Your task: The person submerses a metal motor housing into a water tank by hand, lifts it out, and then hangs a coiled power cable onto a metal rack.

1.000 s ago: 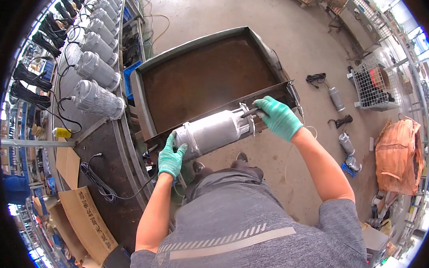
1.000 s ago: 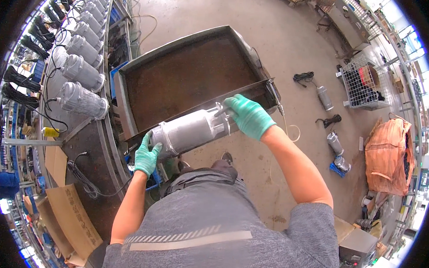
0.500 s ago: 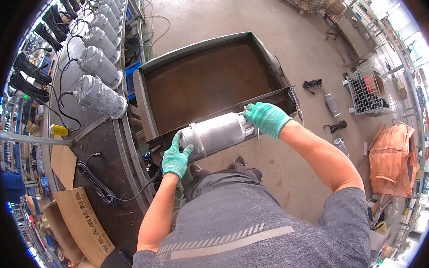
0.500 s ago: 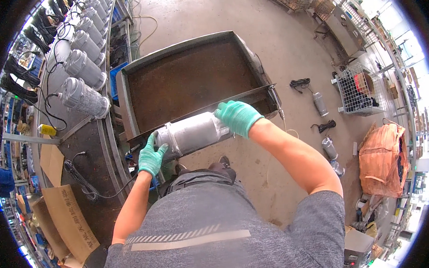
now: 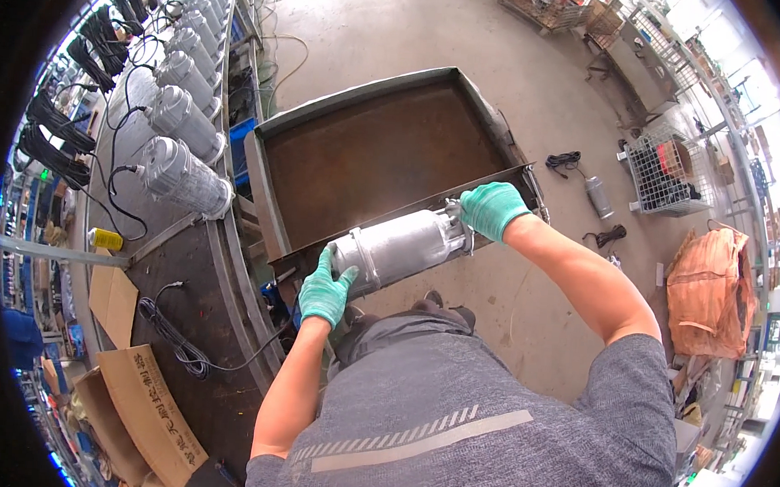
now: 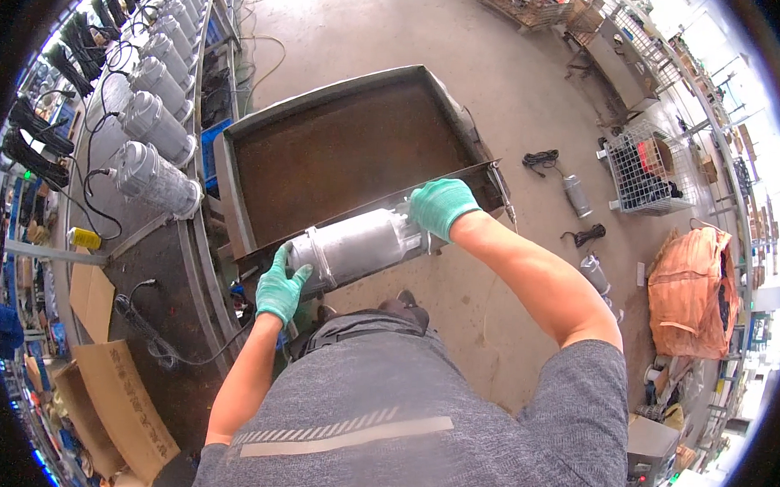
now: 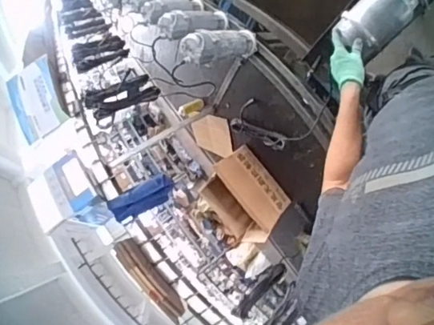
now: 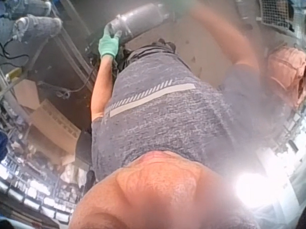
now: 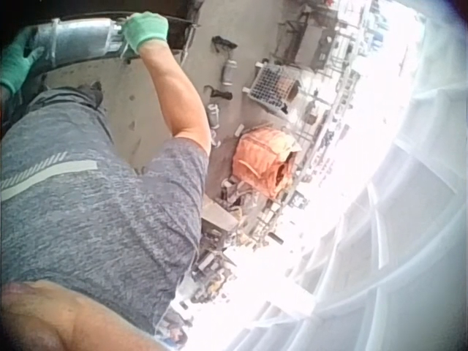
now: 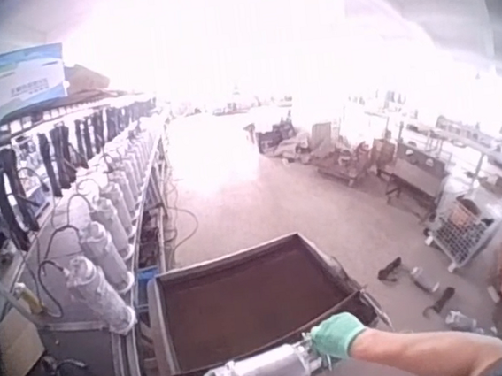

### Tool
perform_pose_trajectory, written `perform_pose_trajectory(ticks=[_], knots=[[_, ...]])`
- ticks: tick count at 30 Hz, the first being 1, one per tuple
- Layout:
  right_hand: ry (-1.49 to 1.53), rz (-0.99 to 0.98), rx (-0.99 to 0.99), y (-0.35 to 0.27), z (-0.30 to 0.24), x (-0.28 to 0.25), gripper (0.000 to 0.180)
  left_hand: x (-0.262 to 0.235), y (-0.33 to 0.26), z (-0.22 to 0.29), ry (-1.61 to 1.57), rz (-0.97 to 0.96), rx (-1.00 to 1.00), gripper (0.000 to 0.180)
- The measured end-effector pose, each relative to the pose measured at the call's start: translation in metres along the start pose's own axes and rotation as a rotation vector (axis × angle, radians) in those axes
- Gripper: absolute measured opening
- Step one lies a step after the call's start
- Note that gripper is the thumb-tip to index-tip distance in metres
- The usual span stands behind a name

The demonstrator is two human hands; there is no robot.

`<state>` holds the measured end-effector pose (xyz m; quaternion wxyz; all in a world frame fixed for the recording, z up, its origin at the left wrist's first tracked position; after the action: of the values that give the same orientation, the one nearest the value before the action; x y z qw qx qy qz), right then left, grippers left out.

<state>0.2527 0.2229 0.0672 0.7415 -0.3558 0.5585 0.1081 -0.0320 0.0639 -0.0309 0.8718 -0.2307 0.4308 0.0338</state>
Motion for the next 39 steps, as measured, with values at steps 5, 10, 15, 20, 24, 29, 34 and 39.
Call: perform_pose_trajectory(ticks=[5,10,15,20,24,29,34,39], knots=[[0.168,0.151,0.052,-0.009,0.005,0.004,0.021,0.001,0.000,0.001,0.008,-0.003,0.005,0.077],[0.159,-0.089,0.095,-0.002,0.004,0.004,0.027,0.000,0.000,0.000,0.032,0.008,0.006,0.076],[0.086,-0.125,0.041,-0.003,0.001,-0.001,0.027,-0.004,-0.005,0.005,0.040,-0.022,-0.041,0.073],[0.214,0.115,0.131,-0.007,0.004,-0.006,0.029,-0.007,-0.006,0.009,0.005,-0.040,-0.048,0.073],[0.234,0.180,0.096,-0.009,0.001,-0.013,0.030,-0.007,-0.007,0.009,0.009,-0.043,-0.052,0.073],[0.021,-0.243,0.007,0.002,-0.005,0.003,0.025,-0.006,-0.007,0.009,0.019,-0.047,-0.054,0.074],[0.023,-0.134,0.053,-0.005,-0.010,-0.005,0.026,-0.006,-0.007,0.007,0.028,-0.043,-0.057,0.074],[0.270,-0.015,0.138,-0.004,0.000,-0.001,0.031,-0.006,-0.007,0.008,0.041,-0.023,-0.043,0.074]])
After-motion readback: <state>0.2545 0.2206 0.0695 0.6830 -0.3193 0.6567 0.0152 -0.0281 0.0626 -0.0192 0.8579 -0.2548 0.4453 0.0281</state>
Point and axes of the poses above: each hand's wrist, its own y-axis towards the middle knuckle, its own x-axis out of the palm, z = x × y, the point moved 8 cm from there along y, towards the middle knuckle, and after that the axes turned 4 degrees about -z, right-handed, at the moved point
